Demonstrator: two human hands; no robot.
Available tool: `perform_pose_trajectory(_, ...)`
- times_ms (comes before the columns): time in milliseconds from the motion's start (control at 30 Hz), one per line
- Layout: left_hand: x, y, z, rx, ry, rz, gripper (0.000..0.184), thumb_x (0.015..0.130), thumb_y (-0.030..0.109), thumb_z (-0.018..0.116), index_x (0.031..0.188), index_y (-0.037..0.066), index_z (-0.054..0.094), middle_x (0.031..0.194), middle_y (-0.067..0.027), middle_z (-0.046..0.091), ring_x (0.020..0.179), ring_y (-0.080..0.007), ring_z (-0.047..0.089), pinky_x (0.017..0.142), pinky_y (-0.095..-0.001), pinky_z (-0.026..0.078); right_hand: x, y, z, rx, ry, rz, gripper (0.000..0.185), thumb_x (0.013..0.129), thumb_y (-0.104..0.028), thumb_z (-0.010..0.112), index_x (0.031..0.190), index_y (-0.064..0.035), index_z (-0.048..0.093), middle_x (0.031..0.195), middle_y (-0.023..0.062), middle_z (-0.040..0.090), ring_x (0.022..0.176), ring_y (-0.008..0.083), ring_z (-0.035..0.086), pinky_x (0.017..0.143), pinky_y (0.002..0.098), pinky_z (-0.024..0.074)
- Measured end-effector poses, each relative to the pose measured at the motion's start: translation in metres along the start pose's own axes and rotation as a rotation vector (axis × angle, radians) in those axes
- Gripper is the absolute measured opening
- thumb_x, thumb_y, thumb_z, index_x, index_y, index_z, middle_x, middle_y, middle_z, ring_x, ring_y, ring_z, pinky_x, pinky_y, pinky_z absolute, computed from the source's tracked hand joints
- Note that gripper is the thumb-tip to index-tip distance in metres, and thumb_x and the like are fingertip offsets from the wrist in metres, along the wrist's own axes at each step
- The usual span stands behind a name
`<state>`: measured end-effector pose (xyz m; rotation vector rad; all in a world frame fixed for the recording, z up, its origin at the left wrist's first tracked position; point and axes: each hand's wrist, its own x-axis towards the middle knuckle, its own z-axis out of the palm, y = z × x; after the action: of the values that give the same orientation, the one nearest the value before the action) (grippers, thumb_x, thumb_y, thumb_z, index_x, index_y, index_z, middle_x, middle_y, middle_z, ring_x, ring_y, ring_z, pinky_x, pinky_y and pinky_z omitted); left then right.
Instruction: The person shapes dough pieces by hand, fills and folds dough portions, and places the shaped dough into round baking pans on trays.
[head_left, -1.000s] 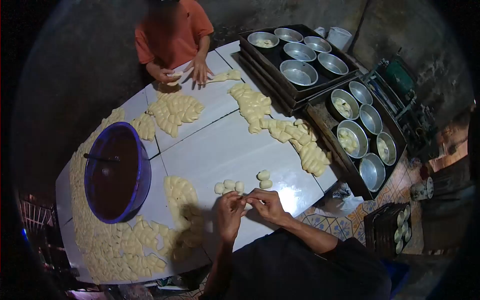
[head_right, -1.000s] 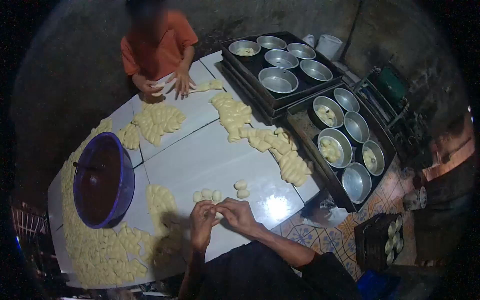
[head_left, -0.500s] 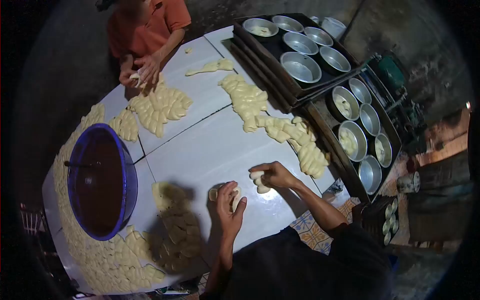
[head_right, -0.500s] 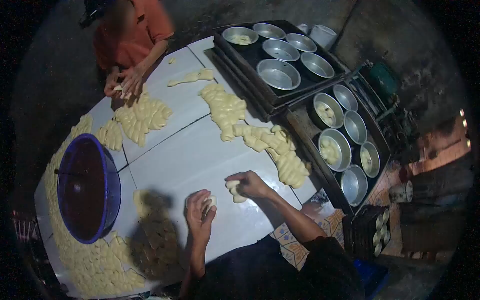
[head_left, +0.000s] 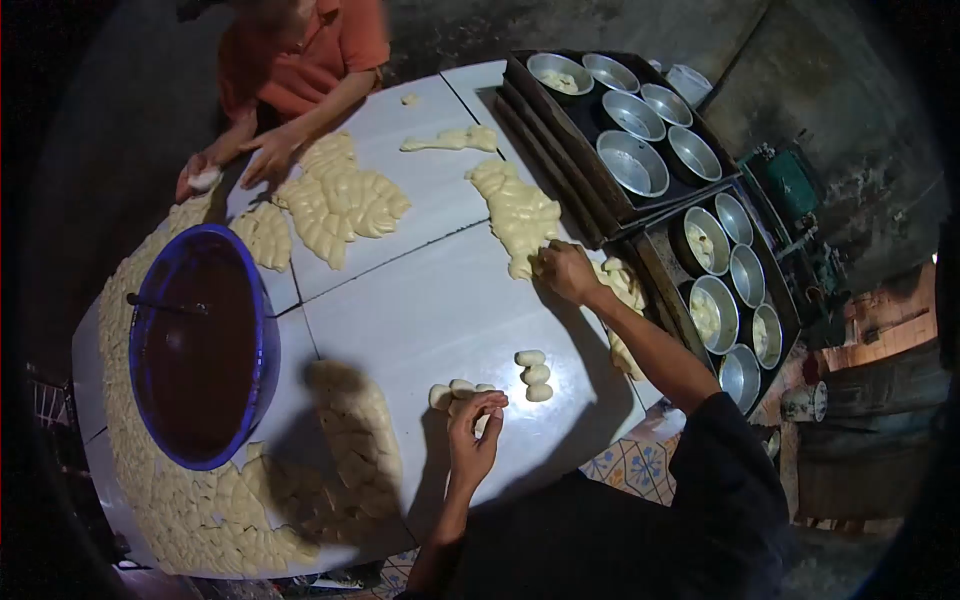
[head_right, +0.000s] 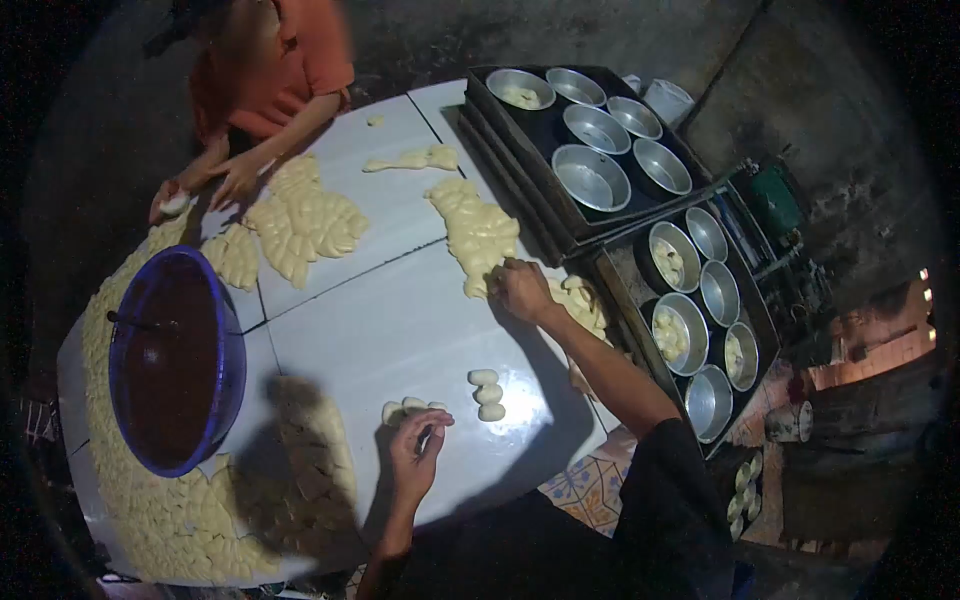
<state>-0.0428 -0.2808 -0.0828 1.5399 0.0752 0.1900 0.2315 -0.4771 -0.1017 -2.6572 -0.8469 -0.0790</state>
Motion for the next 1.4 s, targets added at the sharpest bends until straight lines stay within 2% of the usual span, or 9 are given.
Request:
perform_pose_trajectory(200,-0.017,-0.004,-0.029,-0.053,0.119,-0.096,0.023,0.091,0.000,0.057,0.113,-0.001,0.060,0.106,-0.0093,0.064,0.106,-0.0175,0.060,0.090,-0.0299,0.047,-0.031,-0.105,-0.050,0.622,0.140,-0.138,0.015,0.070,0.003,0.071,0.080,0.0002,0.061,0.082,0.0094,0.055,0.075,0.0198,0.058,0.068,0.0291,0.0491)
perform_pose_trajectory(333,-0.005,0.024,-0.026,-0.058,0.126,0.194,0.072,0.082,0.019,0.074,0.141,0.002,0.037,0.144,-0.0153,0.042,0.128,-0.0255,0.046,0.102,-0.0390,0.039,-0.065,-0.181,-0.082,0.956,0.152,-0.204,0.014,0.077,-0.004,0.075,0.082,-0.0013,0.062,0.095,0.0073,0.055,0.088,0.0141,0.057,0.073,0.0263,0.0479)
perform_pose_trajectory(633,0.029,0.072,-0.022,0.072,-0.177,0.055,0.013,0.091,0.012,0.058,0.095,0.000,0.061,0.070,-0.0013,0.057,0.058,-0.0082,0.051,0.052,-0.0253,0.043,-0.068,-0.237,-0.123,1.354,0.661,-0.048,0.010,0.084,0.000,0.067,0.091,0.0006,0.059,0.090,0.0059,0.060,0.079,0.0092,0.057,0.068,0.0230,0.0474)
perform_pose_trajectory(900,-0.073,-0.029,-0.121,-0.745,0.293,-0.049,0.030,0.094,0.035,0.057,0.104,0.007,0.053,0.071,-0.0020,0.047,0.064,-0.0176,0.046,0.073,-0.0396,0.043,-0.042,-0.168,-0.103,1.420,1.112,-0.025,0.019,0.099,-0.021,0.047,0.099,-0.0056,0.057,0.086,0.0062,0.059,0.069,0.0076,0.050,0.060,0.0218,0.0431)
perform_pose_trajectory(1067,-0.066,0.029,-0.096,-0.697,0.427,0.060,0.060,0.097,0.056,0.037,0.132,0.008,0.042,0.130,-0.0135,0.049,0.125,-0.0203,0.040,0.096,-0.0382,0.033,-0.086,-0.217,-0.004,0.843,-0.175,0.126,0.045,0.088,-0.023,0.063,0.125,0.0012,0.056,0.112,0.0250,0.064,0.098,0.0272,0.064,0.087,0.0358,0.0489)
perform_pose_trajectory(1200,-0.052,0.046,-0.062,-0.288,0.418,0.107,0.072,0.098,0.060,0.023,0.146,0.007,0.028,0.137,-0.0100,0.047,0.132,-0.0195,0.032,0.112,-0.0393,0.018,-0.136,-0.288,-0.005,1.110,-0.331,-0.164,0.047,0.087,-0.018,0.068,0.128,-0.0001,0.055,0.104,0.0188,0.065,0.101,0.0229,0.061,0.088,0.0348,0.0470)
perform_pose_trajectory(1267,-0.053,0.065,-0.073,-0.345,0.549,0.014,0.067,0.100,0.056,0.024,0.130,0.002,0.049,0.121,-0.0119,0.055,0.121,-0.0225,0.045,0.111,-0.0399,0.025,-0.134,-0.280,-0.027,0.914,-0.253,-0.252,0.047,0.085,-0.017,0.070,0.127,-0.0001,0.055,0.098,0.0164,0.065,0.097,0.0198,0.061,0.086,0.0332,0.0478)
perform_pose_trajectory(1333,-0.065,0.019,-0.132,-1.398,0.393,0.316,0.057,0.101,0.051,0.031,0.116,0.003,0.058,0.099,-0.0103,0.061,0.096,-0.0225,0.057,0.104,-0.0375,0.033,-0.126,-0.248,-0.069,0.881,-0.237,-0.246,0.045,0.086,-0.015,0.069,0.126,-0.0008,0.056,0.101,0.0155,0.065,0.094,0.0223,0.063,0.087,0.0339,0.0486)
perform_pose_trajectory(1400,-0.097,-0.072,-0.249,-0.975,0.860,0.149,0.039,0.097,0.045,0.048,0.096,0.009,0.062,0.074,0.0012,0.061,0.076,-0.0252,0.060,0.087,-0.0380,0.049,-0.120,-0.206,-0.086,1.117,0.137,0.015,0.041,0.087,-0.016,0.066,0.125,-0.0014,0.058,0.113,0.0188,0.060,0.097,0.0260,0.061,0.086,0.0347,0.0493)
